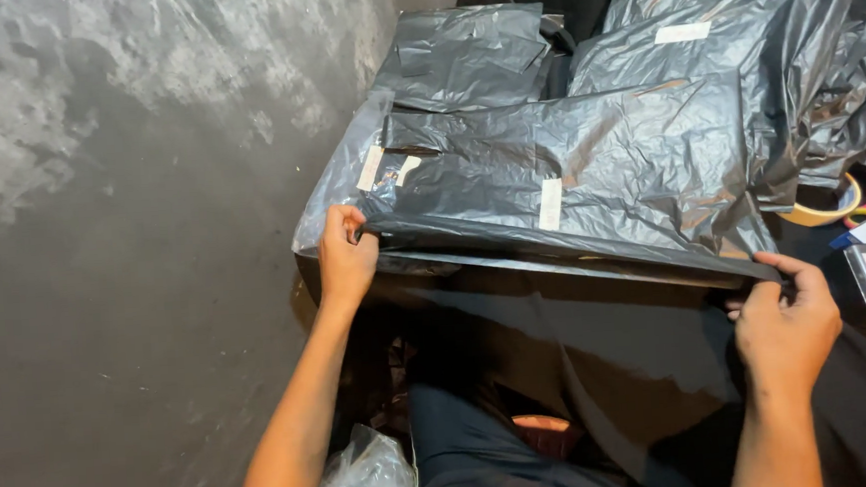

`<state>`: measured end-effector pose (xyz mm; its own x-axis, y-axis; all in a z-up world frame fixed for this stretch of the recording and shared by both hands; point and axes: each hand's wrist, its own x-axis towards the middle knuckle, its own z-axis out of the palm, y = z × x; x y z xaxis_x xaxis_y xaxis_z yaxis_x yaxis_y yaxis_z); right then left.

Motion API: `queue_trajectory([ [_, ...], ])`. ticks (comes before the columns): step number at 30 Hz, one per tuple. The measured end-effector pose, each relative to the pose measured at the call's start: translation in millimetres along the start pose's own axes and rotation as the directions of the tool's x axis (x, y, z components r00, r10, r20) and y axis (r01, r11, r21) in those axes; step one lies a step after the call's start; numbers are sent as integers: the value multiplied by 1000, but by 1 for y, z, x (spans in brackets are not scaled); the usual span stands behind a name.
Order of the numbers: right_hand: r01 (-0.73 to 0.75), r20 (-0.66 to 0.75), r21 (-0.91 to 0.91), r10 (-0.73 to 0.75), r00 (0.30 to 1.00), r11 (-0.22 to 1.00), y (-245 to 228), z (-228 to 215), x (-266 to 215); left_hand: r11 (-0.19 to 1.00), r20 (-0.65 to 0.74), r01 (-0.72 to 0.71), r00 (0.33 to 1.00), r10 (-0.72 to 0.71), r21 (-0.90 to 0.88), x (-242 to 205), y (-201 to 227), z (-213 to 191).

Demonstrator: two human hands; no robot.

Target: Packing garments into plastic shipping bags and organizing them for shipment

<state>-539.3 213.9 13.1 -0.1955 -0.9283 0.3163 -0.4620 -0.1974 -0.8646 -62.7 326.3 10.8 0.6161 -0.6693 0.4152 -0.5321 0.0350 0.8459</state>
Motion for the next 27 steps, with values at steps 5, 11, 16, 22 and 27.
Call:
queue_trajectory([
  [5,-26,-6,42,27,1000,999,3,1,3,846,250,270,954,-168,-461,0,20,-10],
  [11,16,8,66,-17,1000,998,8,3,2,507,474,478,868,-147,-718,-3,25,-32],
  [16,-1,8,72,0,1000,997,6,1,2,351,598,582,798,-74,-733,-5,37,-38],
  [22,-19,13,70,18,1000,997,1,1,0,932,401,281,900,-172,-231,1,27,-33],
  [27,27,7,65,-28,1000,997,9,4,1,957,199,-125,977,73,261,3,25,-17],
])
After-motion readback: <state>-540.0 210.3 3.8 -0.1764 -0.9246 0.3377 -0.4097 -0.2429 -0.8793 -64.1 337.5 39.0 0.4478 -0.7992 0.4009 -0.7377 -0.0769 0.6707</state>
